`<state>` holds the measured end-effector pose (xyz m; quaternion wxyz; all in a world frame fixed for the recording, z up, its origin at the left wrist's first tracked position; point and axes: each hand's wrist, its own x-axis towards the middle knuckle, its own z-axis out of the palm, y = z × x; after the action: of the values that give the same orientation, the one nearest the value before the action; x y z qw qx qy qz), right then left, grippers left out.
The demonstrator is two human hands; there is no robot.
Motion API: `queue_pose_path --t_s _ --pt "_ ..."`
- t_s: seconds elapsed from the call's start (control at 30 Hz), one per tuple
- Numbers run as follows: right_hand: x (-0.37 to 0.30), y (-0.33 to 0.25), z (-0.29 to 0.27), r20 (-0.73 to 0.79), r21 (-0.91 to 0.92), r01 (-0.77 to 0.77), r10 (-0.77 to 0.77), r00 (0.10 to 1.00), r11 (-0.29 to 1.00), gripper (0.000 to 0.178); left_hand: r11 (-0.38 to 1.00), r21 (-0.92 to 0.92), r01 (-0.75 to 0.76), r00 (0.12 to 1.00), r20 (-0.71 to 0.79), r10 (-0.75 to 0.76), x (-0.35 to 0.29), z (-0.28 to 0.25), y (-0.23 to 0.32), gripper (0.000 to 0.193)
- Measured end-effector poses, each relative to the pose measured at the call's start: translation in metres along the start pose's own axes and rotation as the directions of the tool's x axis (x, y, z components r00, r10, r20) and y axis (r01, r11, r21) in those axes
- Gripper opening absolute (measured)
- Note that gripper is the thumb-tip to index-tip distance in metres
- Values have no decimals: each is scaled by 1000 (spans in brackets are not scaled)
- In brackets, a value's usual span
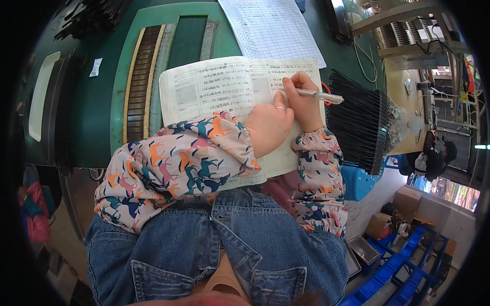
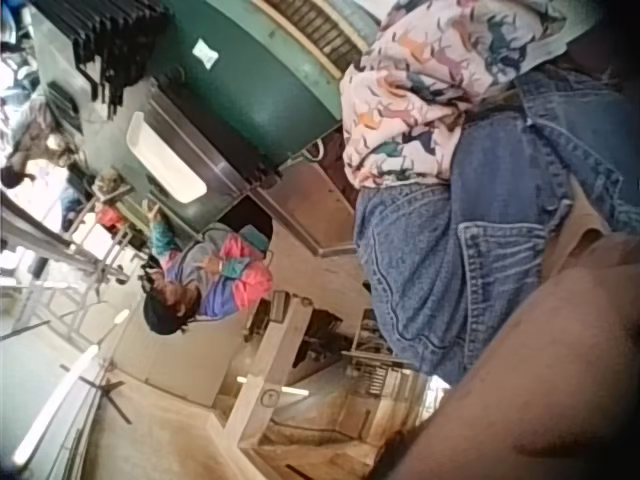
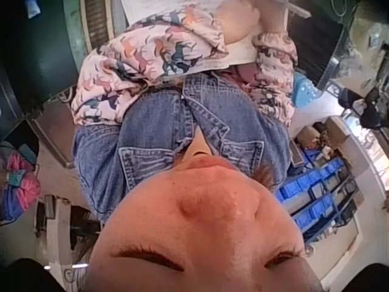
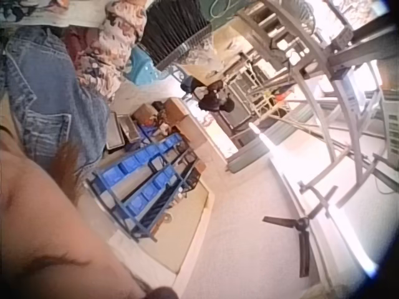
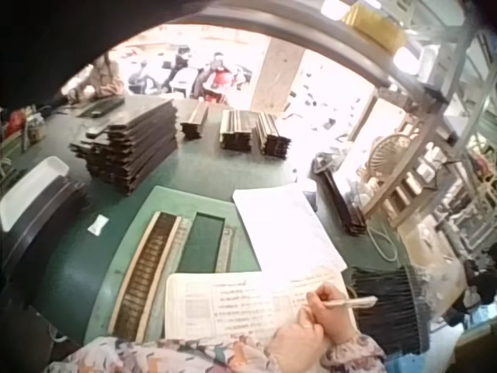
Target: Assembling electrical wiring harnesses on a production jig and filling out a production log sheet.
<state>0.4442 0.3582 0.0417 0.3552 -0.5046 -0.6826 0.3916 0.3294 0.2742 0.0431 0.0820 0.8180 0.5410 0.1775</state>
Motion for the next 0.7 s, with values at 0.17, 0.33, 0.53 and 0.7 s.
queue_pose_path --t_s 0.17,0.33,0.53,0.7 --pt "0 1 0 4 6 1 -1 1000 1000 18 1000 -21 -1 1000 10 2 0 0 0 16" --pt "0 1 1 -5 1 20 -20 1000 1000 18 1000 11 6 1000 -5 -6 0 2 1 16" --pt "0 -2 -1 36 -13 -35 36 999 999 18 1000 6 3 1000 24 -3 0 -1 0 16" --pt "0 -3 -1 3 -41 5 -5 1000 999 19 999 48 26 1000 0 -26 -1 -2 2 16"
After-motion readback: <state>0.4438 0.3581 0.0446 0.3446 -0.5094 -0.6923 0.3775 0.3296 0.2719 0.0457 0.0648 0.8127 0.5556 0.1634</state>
